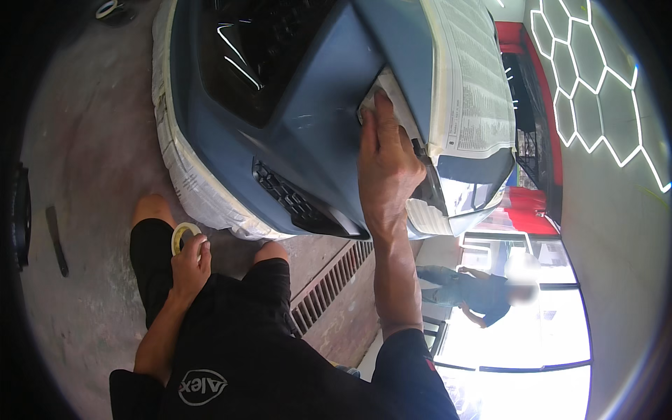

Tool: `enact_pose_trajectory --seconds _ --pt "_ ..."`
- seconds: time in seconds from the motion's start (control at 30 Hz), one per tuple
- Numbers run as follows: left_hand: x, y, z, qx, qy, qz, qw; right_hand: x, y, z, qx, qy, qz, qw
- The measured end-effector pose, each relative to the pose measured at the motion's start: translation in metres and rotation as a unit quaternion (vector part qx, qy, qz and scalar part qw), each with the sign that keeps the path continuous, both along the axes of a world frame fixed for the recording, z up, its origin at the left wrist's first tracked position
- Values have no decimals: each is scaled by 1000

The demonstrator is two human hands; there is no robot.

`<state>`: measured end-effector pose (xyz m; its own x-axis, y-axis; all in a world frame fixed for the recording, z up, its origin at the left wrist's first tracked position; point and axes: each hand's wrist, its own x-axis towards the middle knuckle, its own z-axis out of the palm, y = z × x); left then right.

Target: The person applies masking tape and newspaper to the front of a car, covering the headlights and hood edges. They smooth the tape and paper to secure the mask in preparation for painting.

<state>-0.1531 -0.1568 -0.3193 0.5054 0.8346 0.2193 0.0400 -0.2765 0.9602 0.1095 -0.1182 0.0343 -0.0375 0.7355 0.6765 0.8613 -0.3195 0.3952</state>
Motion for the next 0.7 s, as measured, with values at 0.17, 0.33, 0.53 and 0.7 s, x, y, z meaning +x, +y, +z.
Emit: enact_pose_trajectory --seconds 0.17,0.33,0.53,0.7 --pt "-2 3 3 5 8 -3 1000 -1 14 -2 22 -16 22 999" --pt "-1 3 9 17 7 7 1000 12 27 0 52 -42 77 995" --pt "-2 4 11 19 0 2 1000 -15 -7 4 22 55 -40 997" --pt "-2 0 35 -160 -69 -62 983 -55 -56 -18 -44 270 24 961"
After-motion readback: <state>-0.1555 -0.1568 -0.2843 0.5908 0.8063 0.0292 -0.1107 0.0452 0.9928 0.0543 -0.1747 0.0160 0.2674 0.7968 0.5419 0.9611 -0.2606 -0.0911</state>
